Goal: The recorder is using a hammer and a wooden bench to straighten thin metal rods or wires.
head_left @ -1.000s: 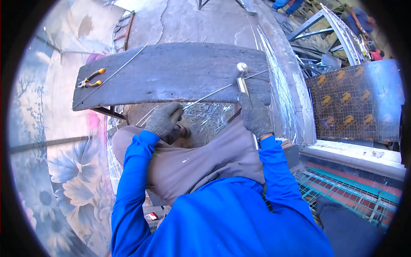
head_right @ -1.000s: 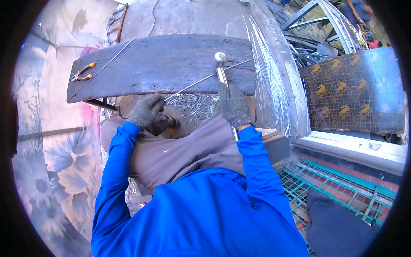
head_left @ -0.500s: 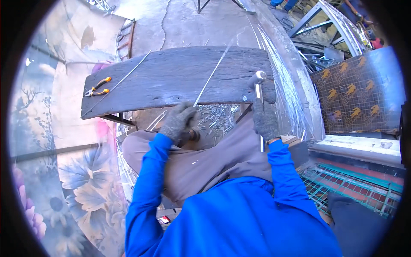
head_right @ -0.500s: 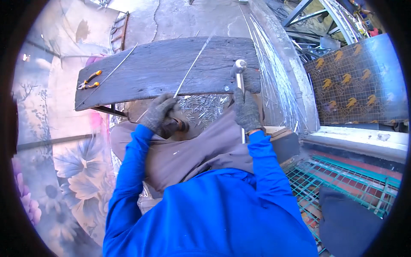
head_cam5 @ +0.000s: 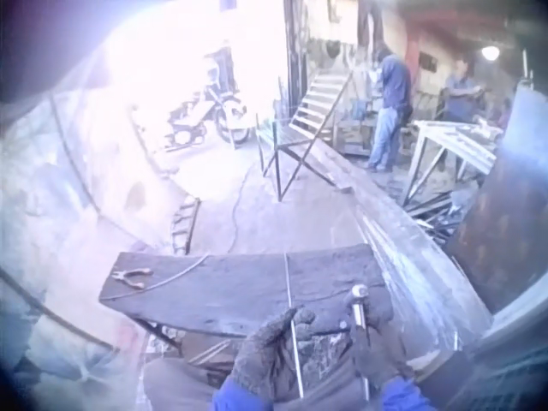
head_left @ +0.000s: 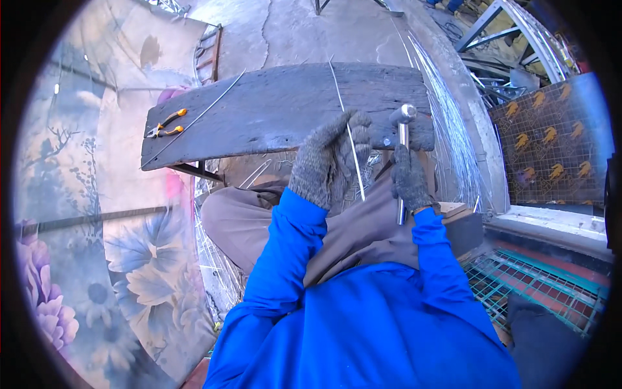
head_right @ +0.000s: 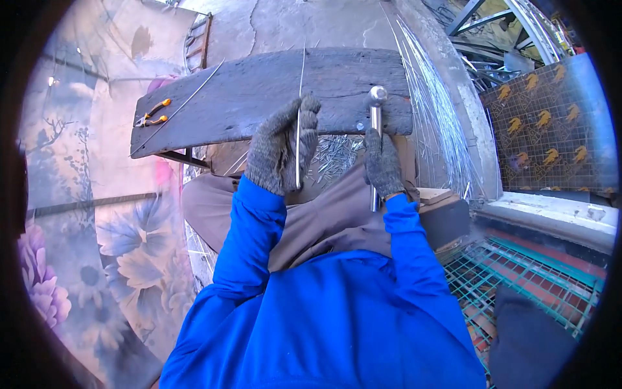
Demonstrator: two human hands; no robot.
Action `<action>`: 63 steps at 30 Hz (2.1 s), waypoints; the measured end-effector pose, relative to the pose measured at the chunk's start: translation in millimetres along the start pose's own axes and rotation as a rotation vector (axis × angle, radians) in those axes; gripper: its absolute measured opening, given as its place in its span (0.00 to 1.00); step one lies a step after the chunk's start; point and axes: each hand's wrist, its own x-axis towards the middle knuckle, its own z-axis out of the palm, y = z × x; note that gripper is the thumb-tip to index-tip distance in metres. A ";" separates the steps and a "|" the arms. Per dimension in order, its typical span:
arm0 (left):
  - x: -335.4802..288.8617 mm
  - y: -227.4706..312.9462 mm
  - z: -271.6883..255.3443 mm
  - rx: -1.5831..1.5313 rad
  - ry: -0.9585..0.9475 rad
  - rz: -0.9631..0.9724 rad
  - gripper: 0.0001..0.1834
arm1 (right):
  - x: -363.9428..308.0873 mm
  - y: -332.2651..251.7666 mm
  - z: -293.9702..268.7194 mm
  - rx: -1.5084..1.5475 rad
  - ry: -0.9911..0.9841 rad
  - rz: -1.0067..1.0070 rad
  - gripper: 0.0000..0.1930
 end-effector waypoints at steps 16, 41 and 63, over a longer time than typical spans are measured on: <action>18.9 12.1 4.8 0.016 0.020 0.004 0.15 | 30.7 57.5 -1.4 -0.487 0.217 -0.714 0.17; -55.5 32.4 13.7 0.830 0.151 0.583 0.23 | 22.5 44.6 8.3 -0.124 0.114 -0.271 0.18; 7.3 132.6 -15.8 1.791 0.627 0.912 0.15 | 16.0 43.5 8.5 -0.163 0.121 -0.326 0.25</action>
